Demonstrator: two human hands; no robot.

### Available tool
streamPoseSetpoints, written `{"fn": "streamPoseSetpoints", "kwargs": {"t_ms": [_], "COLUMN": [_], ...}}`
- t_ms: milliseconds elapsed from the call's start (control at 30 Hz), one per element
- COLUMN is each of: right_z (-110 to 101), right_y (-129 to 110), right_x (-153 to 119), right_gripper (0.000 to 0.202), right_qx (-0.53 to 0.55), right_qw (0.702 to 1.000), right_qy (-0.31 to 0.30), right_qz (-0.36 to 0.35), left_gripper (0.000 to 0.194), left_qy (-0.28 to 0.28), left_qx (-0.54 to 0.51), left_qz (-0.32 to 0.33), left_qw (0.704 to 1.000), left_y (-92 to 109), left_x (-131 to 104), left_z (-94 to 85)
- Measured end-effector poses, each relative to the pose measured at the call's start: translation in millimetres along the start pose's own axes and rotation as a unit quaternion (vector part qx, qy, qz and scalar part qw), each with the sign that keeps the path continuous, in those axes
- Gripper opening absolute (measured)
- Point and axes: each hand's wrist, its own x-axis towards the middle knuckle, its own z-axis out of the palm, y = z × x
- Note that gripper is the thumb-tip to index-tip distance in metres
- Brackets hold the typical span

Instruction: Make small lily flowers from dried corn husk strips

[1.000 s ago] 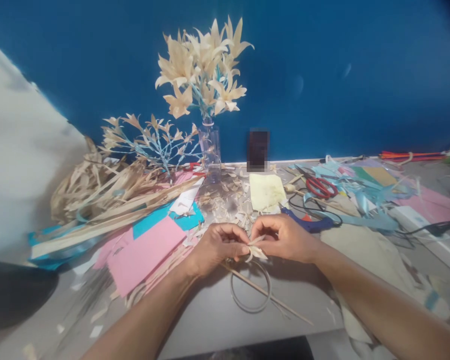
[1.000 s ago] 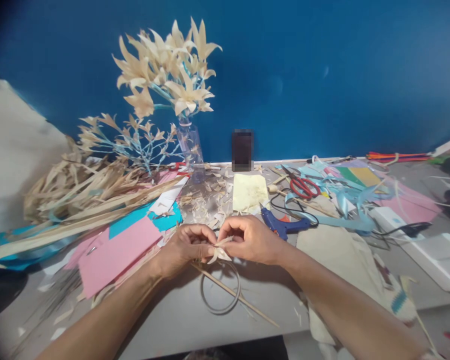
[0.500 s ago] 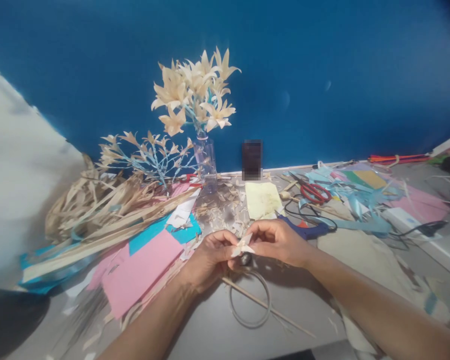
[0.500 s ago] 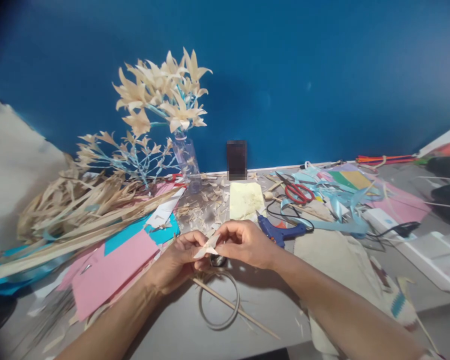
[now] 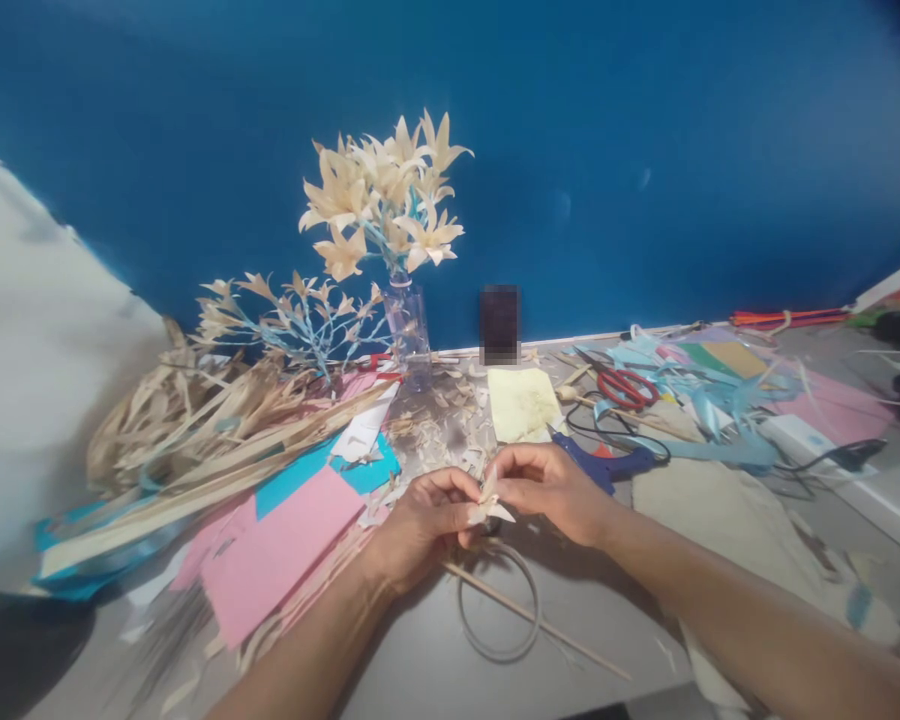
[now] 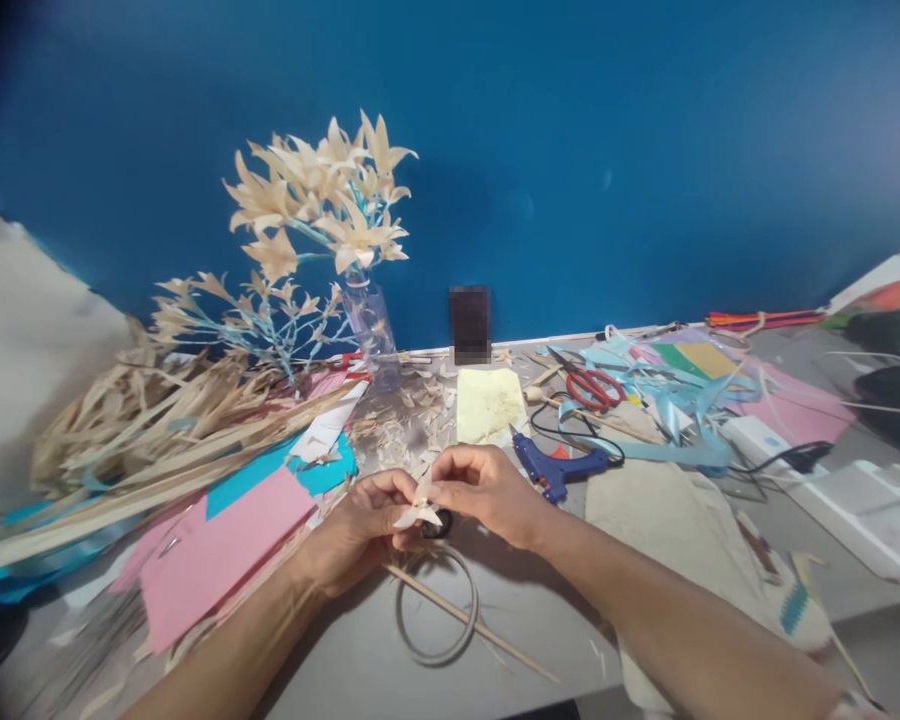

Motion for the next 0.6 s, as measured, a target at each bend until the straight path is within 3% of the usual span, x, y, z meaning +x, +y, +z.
{"fn": "streamPoseSetpoints", "kwargs": {"t_ms": [100,200,367,600], "right_z": [-3,-7,-9,-10], "right_y": [4,4,-5,-15], "right_x": [2,4,1,-4], "right_gripper": [0.031,0.024,0.016,0.010], "right_qx": [0.063,0.056,-0.079,-0.278], "right_qw": [0.998,0.998,0.996,0.959], "right_qy": [0.007,0.019,0.003,-0.017], "right_qz": [0.021,0.015,-0.032,-0.057], "left_gripper": [0.031,0.029,0.033,0.033], "left_qy": [-0.008,-0.009,-0.011,-0.004], "left_qx": [0.004,0.019,0.082,0.130], "left_qz": [0.001,0.004,0.021,0.051], "left_qw": [1.000,1.000,0.996,0.990], "left_y": [0,1,2,2], "left_x": [0,0,0,-2], "left_z": [-1.4,-3.3,-2.9,-1.0]}}
